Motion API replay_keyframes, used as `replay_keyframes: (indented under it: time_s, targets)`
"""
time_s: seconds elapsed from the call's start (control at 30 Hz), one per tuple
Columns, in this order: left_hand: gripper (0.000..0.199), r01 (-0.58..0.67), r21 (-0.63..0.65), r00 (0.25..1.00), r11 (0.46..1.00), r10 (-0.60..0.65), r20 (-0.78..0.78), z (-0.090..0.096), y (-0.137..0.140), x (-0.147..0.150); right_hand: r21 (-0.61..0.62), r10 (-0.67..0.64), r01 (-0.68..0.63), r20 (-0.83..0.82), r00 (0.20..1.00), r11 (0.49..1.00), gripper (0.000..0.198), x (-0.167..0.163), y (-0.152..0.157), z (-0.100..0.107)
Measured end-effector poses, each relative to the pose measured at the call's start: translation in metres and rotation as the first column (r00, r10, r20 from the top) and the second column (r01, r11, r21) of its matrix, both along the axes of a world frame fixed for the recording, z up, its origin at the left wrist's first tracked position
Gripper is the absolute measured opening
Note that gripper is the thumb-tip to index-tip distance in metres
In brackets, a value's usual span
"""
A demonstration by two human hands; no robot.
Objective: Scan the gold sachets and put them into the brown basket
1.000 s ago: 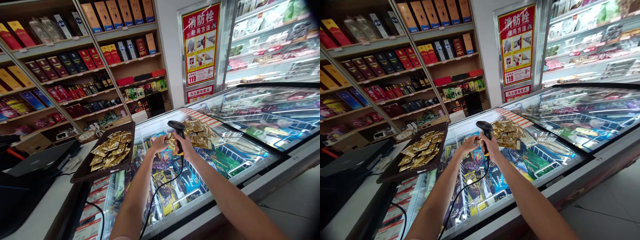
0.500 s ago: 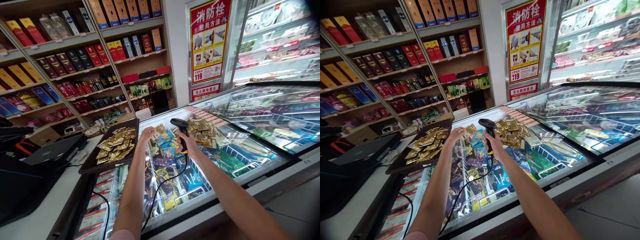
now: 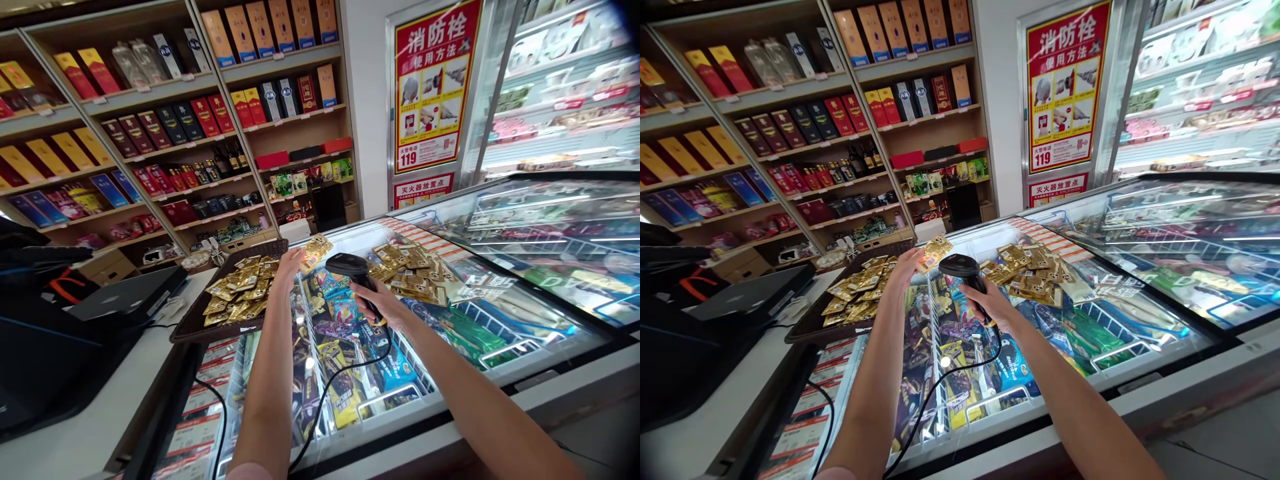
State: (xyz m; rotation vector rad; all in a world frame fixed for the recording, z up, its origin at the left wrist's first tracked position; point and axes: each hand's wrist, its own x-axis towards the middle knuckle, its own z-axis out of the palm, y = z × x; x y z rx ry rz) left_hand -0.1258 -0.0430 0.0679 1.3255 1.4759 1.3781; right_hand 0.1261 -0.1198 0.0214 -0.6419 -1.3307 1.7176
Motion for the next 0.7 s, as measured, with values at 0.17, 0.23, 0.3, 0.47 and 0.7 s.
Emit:
replay_keyframes:
  time_s: [0.17,0.23,0.3,0.47,0.7]
  targets:
    - [0.049,-0.003,-0.003,1.000,1.000,0.003,0.001,0.000,0.001,0.002,0.029,0.002,-0.003,0.023,1.000,1.000,0.043,0.000,-0.001,0.002]
    - [0.050,-0.014,-0.002,1.000,1.000,0.014,-0.016,-0.002,0.000,0.003,0.021,-0.004,0.003,0.022,1.000,1.000,0.044,-0.001,-0.002,0.002]
    - [0.049,-0.047,-0.001,0.998,0.999,0.046,-0.047,-0.005,-0.002,0.003,-0.002,0.003,-0.003,0.011,1.000,1.000,0.044,-0.002,-0.003,0.001]
    - [0.040,-0.232,-0.014,0.955,0.973,0.225,-0.194,-0.006,-0.013,-0.027,-0.054,0.011,-0.012,-0.028,1.000,0.998,0.044,-0.004,0.000,-0.006]
    - [0.046,-0.537,0.039,0.706,0.843,0.474,-0.527,0.015,-0.056,-0.111,-0.068,-0.025,0.022,-0.036,0.999,0.997,0.043,-0.003,0.000,-0.008]
